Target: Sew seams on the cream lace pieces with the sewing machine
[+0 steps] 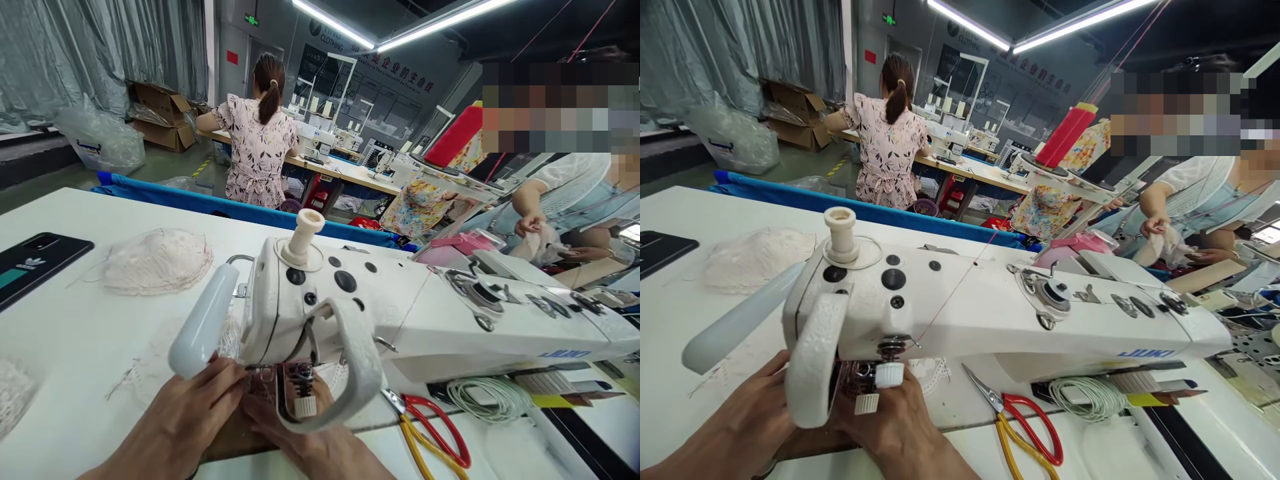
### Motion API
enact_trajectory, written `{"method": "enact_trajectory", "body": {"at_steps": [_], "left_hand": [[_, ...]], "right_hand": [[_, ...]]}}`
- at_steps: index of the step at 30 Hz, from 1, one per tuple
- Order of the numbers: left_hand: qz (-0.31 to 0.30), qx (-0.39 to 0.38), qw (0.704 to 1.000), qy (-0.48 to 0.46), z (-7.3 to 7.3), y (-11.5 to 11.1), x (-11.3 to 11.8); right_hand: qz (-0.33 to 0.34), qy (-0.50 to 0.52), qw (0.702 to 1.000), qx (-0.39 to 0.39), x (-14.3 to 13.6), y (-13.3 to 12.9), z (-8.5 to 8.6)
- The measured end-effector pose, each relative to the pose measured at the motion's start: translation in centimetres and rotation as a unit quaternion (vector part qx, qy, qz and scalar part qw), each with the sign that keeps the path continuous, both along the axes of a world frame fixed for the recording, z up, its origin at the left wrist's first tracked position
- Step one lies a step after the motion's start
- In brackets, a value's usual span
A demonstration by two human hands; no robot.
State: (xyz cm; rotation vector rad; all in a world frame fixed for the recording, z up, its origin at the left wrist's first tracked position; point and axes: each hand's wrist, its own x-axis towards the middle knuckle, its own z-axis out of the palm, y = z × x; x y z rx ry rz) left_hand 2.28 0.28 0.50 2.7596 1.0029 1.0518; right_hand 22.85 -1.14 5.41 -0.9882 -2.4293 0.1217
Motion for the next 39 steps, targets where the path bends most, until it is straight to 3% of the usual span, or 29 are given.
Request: {"method": "enact_trajectory", "body": {"at_steps": [4,10,18,26,34,39], "left_hand": [[-0.001,0.020,1.000,-0.017,0.5,0.3,0.2],[0.022,0.052,0.997,-0.047,-0.1,0.3,0.6],[-0.002,0.062,0.997,-0.040,-0.4,0.5,0.3],[-0.002,0.097,0.992,-0.080,0.8,0.9,0.9],[0.003,0.068,0.990,-0.121,1.6,1.1,1.1],[-0.002,0.057,0.991,-0.123,2.4,1.3,1.4]], "right_hand": [[0.023,-0.002,0.999,0.028,0.0,0.0,0.3],[0.010,0.000,0.999,0.034,0.2,-0.2,0.2],[0.018,0.041,0.997,0.066,0.3,0.5,-1.4],[-0.033,0.056,0.998,-0.007,1.0,0.1,-2.0],[-0.050,0.058,0.995,0.061,0.6,0.0,-1.8],[-0.031,0.074,0.996,0.044,0.3,0.3,-2.2]]}}
